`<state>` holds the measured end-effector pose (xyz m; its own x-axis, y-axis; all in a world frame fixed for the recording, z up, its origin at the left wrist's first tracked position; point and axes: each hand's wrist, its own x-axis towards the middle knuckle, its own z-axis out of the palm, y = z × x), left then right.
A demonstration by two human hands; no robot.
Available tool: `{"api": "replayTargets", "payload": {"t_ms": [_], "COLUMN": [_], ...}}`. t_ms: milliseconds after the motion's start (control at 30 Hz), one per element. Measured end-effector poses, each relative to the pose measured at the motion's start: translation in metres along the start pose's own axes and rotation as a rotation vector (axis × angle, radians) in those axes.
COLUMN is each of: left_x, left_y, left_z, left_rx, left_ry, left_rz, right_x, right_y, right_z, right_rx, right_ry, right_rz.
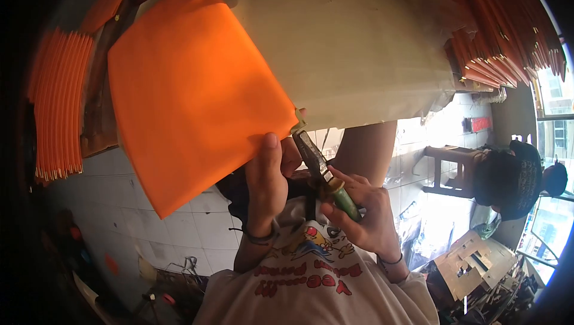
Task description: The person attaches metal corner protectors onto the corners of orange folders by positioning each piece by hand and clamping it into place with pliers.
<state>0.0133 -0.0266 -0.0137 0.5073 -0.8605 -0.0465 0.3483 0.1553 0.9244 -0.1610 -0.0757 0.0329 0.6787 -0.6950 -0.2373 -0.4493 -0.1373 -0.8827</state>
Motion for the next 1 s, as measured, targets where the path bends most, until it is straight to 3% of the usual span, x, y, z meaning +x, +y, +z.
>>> {"api": "replayTargets", "payload": {"t_ms": [167,267,367,467,567,767,1000], "left_x": [-0.007,-0.006,-0.006,-0.004,-0.001,0.000,-0.003], "left_y": [-0.007,-0.015,-0.013,-0.013,-0.020,-0.028,-0.018], "left_z": [-0.010,-0.003,-0.005,-0.004,-0.005,-0.008,-0.008], "left_rx": [0.098,0.161,0.191,0.120,0.099,0.078,0.079], "left_ry": [-0.086,-0.014,-0.026,-0.006,-0.019,-0.065,-0.067], "left_rz": [0.063,0.142,0.136,0.111,0.166,0.224,0.135], "right_x": [0.002,0.002,0.002,0.000,0.005,0.005,0.004], "right_y": [0.002,-0.009,-0.003,-0.003,-0.005,-0.009,-0.014], "right_z": [0.000,0.000,0.006,0.007,0.010,0.012,0.007], "right_rx": [-0.055,-0.069,-0.039,-0.018,-0.055,0.060,-0.029], "right_ry": [-0.027,-0.018,0.006,-0.017,0.021,-0.054,-0.068], "right_rz": [-0.061,0.004,-0.082,0.015,-0.101,0.042,0.073]}}
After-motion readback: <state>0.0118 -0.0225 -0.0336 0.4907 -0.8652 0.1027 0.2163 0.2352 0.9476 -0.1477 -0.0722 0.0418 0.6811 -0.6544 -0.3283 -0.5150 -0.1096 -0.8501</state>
